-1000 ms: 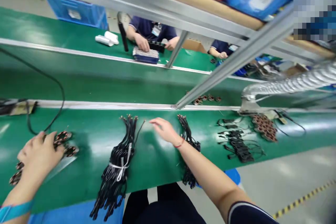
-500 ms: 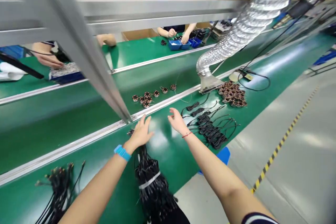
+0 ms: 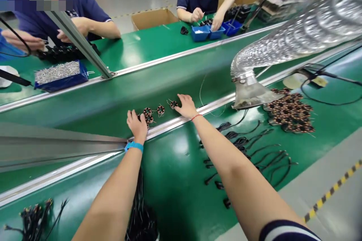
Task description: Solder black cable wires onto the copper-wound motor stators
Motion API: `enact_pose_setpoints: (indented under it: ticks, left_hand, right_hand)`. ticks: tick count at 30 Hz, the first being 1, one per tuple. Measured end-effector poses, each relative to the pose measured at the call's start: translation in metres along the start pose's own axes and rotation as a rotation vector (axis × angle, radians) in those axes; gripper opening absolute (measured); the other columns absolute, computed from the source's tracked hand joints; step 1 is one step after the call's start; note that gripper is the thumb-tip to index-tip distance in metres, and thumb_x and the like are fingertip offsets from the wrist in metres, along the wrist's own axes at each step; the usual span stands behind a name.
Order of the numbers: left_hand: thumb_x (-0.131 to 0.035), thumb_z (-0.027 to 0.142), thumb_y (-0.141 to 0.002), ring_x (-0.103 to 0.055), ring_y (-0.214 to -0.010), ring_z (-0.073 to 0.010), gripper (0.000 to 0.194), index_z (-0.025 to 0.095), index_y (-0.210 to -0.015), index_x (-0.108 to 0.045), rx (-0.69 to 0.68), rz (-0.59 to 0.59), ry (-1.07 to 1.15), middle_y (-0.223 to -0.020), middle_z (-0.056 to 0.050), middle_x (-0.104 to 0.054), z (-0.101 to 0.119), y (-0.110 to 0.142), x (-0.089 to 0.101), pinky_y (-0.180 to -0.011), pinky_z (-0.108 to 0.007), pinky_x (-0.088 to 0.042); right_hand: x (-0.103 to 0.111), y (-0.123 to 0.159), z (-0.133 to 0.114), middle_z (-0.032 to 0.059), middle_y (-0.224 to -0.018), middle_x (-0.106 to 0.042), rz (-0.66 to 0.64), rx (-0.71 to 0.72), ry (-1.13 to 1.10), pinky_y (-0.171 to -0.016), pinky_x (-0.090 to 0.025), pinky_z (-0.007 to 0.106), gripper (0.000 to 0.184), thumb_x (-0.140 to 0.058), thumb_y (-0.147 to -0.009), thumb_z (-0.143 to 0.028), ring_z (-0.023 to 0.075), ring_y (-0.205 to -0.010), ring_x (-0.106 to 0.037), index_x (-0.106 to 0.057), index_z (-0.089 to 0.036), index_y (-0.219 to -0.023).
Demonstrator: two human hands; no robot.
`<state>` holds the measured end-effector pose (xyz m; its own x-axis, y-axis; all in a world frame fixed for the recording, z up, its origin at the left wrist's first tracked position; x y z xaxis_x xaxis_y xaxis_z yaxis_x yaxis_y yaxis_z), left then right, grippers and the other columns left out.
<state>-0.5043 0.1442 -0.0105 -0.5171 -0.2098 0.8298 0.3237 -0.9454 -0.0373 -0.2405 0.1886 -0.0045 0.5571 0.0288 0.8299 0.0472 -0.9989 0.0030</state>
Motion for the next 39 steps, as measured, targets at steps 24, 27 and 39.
enact_pose_setpoints:
  ticks: [24, 27, 39]
  left_hand:
    - [-0.045, 0.013, -0.087, -0.050, -0.115, -0.0348, 0.050, 0.007, -0.137, -0.046, -0.049, 0.024, -0.255, -0.136, -0.022, -0.048, -0.004, 0.051, 0.019, -0.097, -0.050, -0.044]
    - [-0.041, 0.014, -0.090, -0.043, -0.124, -0.0354, 0.048, 0.006, -0.138, -0.045, -0.011, 0.069, -0.282, -0.143, -0.023, -0.040, -0.002, 0.050, 0.024, -0.104, -0.051, -0.038]
    - [-0.056, 0.026, -0.083, -0.038, -0.128, -0.0419, 0.050, 0.013, -0.131, -0.049, 0.150, -0.068, -0.379, -0.147, -0.021, -0.037, 0.011, 0.033, 0.030, -0.094, -0.056, -0.046]
  right_hand:
    - [-0.058, 0.017, -0.100, 0.0158, -0.145, -0.040, -0.189, 0.661, 0.203, -0.096, -0.047, 0.048, 0.054, -0.058, -0.084, -0.020, 0.0314, -0.120, -0.041, -0.045, -0.013, -0.135]
    - [-0.060, 0.012, -0.109, 0.0141, -0.145, -0.038, -0.216, 0.685, 0.219, -0.092, -0.049, 0.046, 0.050, -0.054, -0.085, -0.018, 0.0295, -0.115, -0.042, -0.045, -0.015, -0.134]
    - [-0.084, 0.003, -0.146, 0.0121, -0.132, -0.048, -0.285, 0.486, 0.247, -0.080, -0.055, 0.039, 0.047, -0.060, -0.084, -0.033, 0.0292, -0.112, -0.044, -0.049, -0.022, -0.128]
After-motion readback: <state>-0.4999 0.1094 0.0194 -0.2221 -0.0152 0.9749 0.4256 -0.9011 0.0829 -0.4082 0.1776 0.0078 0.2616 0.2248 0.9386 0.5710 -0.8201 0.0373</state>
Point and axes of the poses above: each hand's wrist, its own y-axis away from the middle knuckle, its own x-axis out of the back of the hand, z = x × y, the point moved 4 cm from there along -y, towards the middle knuckle
